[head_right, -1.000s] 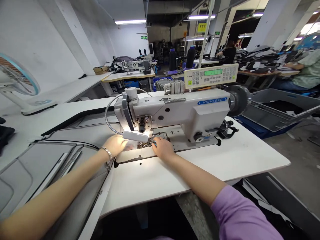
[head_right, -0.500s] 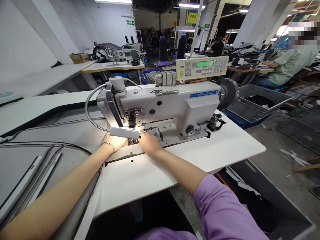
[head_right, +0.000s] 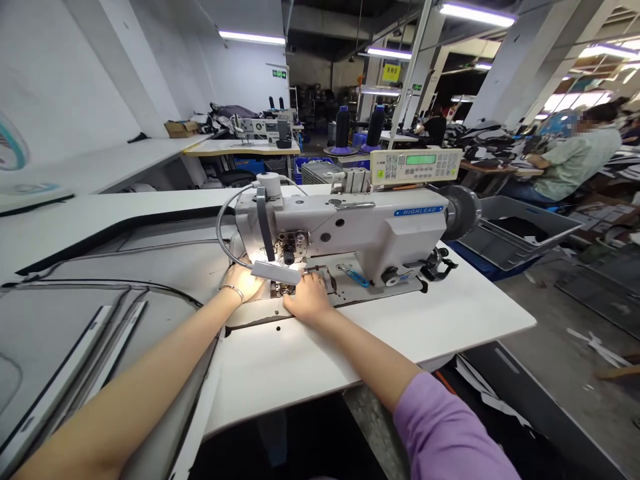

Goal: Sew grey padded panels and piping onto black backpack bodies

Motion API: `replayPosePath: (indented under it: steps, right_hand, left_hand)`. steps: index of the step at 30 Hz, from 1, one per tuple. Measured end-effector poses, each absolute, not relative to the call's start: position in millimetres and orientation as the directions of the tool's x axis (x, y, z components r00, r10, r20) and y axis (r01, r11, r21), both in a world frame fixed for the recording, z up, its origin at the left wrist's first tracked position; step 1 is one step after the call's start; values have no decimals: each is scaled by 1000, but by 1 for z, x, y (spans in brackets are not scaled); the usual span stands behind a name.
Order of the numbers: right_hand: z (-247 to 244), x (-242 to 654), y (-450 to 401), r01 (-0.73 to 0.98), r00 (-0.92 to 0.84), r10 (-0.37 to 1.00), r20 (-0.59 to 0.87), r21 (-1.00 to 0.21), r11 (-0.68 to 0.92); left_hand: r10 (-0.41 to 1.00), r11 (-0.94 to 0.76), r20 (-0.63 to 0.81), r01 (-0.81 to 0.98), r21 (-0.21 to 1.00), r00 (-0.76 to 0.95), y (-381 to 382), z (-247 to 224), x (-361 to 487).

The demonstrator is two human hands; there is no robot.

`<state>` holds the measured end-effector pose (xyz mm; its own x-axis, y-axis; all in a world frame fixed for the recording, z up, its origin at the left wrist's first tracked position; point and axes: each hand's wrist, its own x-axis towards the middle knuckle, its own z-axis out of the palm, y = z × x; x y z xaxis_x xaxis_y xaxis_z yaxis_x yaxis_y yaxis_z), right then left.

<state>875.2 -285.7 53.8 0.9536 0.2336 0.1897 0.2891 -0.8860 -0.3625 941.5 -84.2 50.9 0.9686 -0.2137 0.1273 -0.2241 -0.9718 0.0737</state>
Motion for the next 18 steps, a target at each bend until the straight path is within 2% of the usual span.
replayPosePath:
  steps: [6, 9, 12, 13, 14, 16, 18]
  right_hand:
    - [67, 885, -265, 248, 963, 169, 210, -449, -858]
    - [71, 845, -280, 220, 969, 131, 208, -496, -840]
    - [73, 772, -308, 180, 982, 98, 162, -636, -751]
    - [73, 747, -319, 91, 995, 22, 96, -808, -583]
    - [73, 723, -332, 6, 1000, -18, 14, -913, -407]
    - [73, 685, -360, -121, 986, -131, -103, -983, -136]
    - [72, 657, -388, -184, 954, -249, -168, -982, -45]
  left_hand:
    - [-256, -963, 119, -264, 59, 959, -76, 43, 944]
    - [-243, -964, 133, -255, 79, 961, -75, 41, 946]
    - [-262, -956, 141, -276, 95, 955, -73, 43, 945]
    - [-278, -952, 142, -292, 95, 950, -72, 43, 943]
    - [-295, -946, 143, -309, 92, 945, -72, 44, 942]
    - [-327, -937, 147, -341, 77, 933, -70, 44, 939]
    - [-353, -930, 148, -364, 55, 924, -69, 42, 937]
